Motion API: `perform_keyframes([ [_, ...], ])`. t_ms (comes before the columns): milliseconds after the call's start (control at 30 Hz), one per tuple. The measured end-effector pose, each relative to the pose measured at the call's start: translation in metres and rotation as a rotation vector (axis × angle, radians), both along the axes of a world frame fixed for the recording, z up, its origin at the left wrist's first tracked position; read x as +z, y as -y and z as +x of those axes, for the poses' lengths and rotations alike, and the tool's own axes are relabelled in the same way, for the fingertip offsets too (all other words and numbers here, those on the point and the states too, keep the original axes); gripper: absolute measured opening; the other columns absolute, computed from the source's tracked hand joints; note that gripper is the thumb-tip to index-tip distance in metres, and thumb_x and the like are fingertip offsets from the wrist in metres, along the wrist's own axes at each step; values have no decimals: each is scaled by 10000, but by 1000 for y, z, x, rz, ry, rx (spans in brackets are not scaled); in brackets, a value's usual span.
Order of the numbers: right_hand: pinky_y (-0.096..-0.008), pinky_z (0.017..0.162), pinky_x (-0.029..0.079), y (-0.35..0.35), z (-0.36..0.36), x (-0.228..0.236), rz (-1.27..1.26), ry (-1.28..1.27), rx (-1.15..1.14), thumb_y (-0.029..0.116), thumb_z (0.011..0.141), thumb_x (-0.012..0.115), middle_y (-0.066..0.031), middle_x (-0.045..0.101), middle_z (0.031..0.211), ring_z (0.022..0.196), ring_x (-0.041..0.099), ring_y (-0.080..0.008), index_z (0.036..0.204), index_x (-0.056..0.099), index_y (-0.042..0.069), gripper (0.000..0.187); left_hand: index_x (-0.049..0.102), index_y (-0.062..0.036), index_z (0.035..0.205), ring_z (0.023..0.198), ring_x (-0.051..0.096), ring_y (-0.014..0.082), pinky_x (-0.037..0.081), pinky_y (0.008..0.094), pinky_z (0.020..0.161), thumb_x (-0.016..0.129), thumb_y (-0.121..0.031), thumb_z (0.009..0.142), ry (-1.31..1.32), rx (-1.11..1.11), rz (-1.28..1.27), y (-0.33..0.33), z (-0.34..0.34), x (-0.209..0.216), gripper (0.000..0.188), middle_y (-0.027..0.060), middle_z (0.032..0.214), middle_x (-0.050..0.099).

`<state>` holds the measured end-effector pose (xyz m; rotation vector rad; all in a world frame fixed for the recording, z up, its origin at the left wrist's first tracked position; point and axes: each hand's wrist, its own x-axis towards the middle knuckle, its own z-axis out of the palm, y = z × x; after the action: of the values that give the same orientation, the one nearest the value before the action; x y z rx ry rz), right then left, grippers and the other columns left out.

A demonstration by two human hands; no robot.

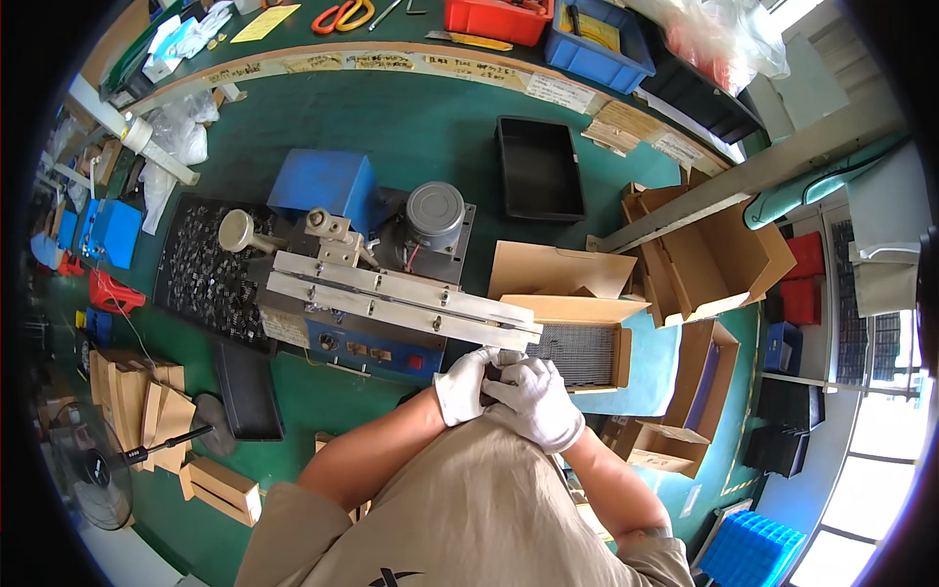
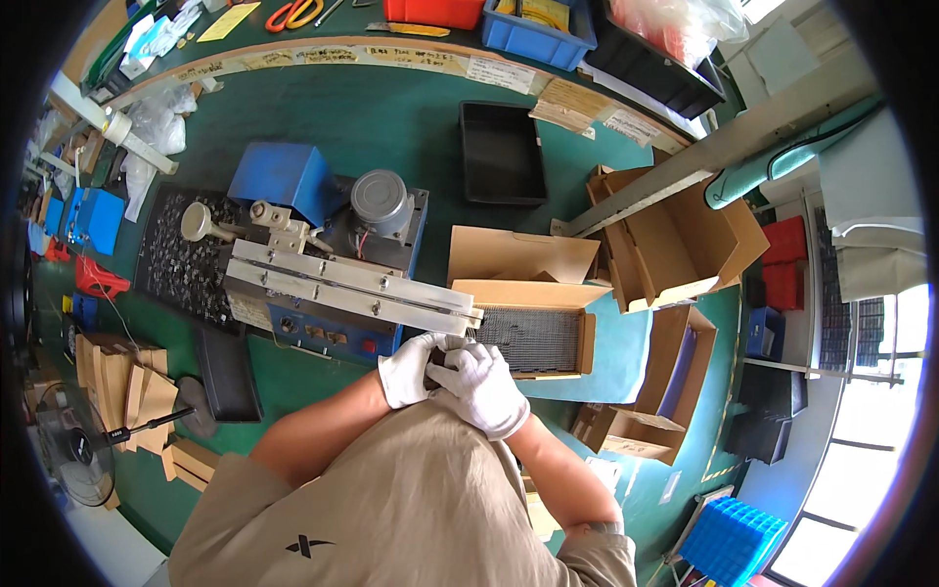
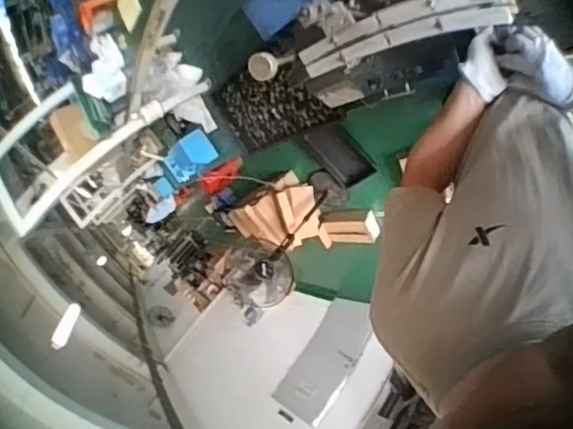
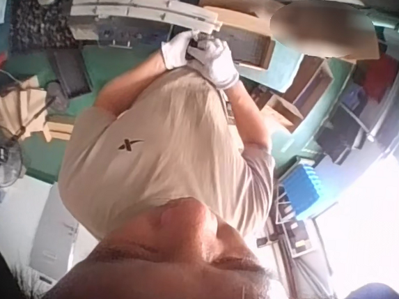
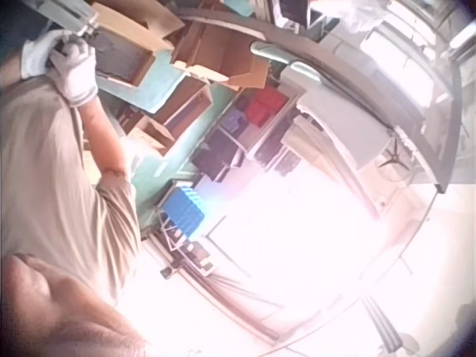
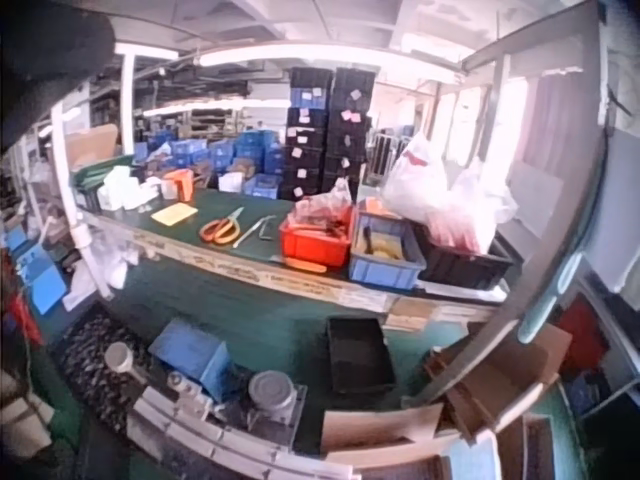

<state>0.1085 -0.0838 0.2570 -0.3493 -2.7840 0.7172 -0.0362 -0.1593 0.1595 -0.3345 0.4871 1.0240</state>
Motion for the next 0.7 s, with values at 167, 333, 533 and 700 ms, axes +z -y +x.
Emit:
perform_keyframes([
  [167, -415, 810, 486, -9, 3, -4, -204, -154, -234, 115, 713, 789, -82, 647, 961, 916, 598, -294, 1043, 753, 105, 332, 627, -86, 1127, 950, 651, 206, 569, 379, 830, 449, -265, 1052, 328, 187, 200, 2, 3, -22, 263, 80, 1085, 661],
  [333, -387, 873, 505, -9, 15, -30, -371, -203, -571, 97, 882, 719, -144, 670, 981, 947, 621, -301, 1065, 734, 39, 192, 621, -96, 1144, 971, 646, 215, 575, 373, 844, 536, -253, 1041, -47, 85, -5, -4, 7, 30, 205, 75, 1105, 659],
  [533, -329, 776, 530, -17, 16, -33, -792, -42, -718, 110, 878, 725, -139, 688, 915, 814, 653, -226, 1037, 725, 25, 179, 643, -140, 1122, 786, 636, 147, 551, 322, 662, 567, -262, 1032, -263, -44, 81, -8, 7, 36, 170, 25, 944, 689],
  [700, -310, 750, 554, -30, 12, -4, -515, -223, -706, 61, 868, 718, -133, 721, 884, 756, 688, -216, 1039, 722, 26, 175, 655, -151, 1158, 745, 603, 115, 469, 263, 566, 550, -292, 1035, -228, -39, -40, -12, 1, 52, 215, -8, 933, 664],
])
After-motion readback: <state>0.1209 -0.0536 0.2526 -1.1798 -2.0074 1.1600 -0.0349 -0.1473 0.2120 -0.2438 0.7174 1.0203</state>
